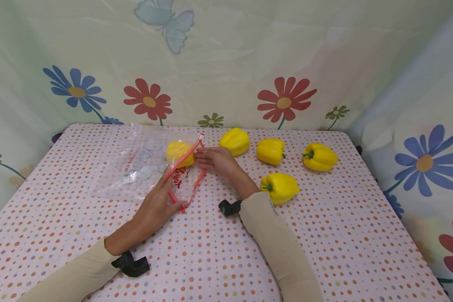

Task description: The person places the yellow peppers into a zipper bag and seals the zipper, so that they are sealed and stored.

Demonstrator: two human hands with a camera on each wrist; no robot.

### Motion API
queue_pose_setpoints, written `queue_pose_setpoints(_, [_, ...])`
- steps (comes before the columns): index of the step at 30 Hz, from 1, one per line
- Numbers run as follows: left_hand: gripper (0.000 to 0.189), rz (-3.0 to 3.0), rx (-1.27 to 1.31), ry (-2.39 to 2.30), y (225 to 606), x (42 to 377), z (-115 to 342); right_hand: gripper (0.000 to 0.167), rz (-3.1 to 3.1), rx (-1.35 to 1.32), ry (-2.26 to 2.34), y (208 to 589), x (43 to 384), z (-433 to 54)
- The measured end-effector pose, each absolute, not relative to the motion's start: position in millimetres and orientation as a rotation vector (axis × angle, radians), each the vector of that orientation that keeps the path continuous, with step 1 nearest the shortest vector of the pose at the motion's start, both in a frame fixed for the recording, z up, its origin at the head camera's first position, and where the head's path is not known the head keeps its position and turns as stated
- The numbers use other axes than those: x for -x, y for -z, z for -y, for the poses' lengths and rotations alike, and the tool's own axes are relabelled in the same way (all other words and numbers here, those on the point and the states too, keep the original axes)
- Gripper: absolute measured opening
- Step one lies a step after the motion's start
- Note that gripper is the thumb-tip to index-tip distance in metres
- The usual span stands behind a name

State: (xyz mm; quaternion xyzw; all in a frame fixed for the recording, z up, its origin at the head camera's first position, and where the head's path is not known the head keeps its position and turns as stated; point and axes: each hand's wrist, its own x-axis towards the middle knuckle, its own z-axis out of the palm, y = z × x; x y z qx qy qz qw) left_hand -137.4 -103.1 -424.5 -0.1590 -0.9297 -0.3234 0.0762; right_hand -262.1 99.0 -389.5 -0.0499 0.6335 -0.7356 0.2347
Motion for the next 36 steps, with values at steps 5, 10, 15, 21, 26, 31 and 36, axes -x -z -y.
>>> queue_pose_setpoints(5, [0.089,2.792,0.479,0.968,424,138,103,0.035,-1.713,0.18,1.987,391,268,-104])
queue_pose_setpoints(10, [0.09,2.792,0.478,0.952,425,138,104,0.037,-1.688,0.237,1.956,392,272,-105])
queue_pose_setpoints(15, [0.092,2.781,0.48,0.976,426,137,105,0.037,-1.69,0.267,1.938,392,274,-101])
queue_pose_setpoints(21, [0.093,2.771,0.49,0.987,427,137,105,0.036,-1.681,0.274,1.935,392,274,-96])
queue_pose_setpoints(26, [0.092,2.751,0.507,0.952,427,138,105,0.034,-1.652,0.256,1.958,392,275,-92])
queue_pose_setpoints(31, [0.094,2.737,0.516,0.947,428,138,104,0.034,-1.632,0.225,1.983,390,274,-89])
queue_pose_setpoints(36, [0.094,2.743,0.517,0.948,428,137,104,0.034,-1.638,0.204,1.988,389,273,-90])
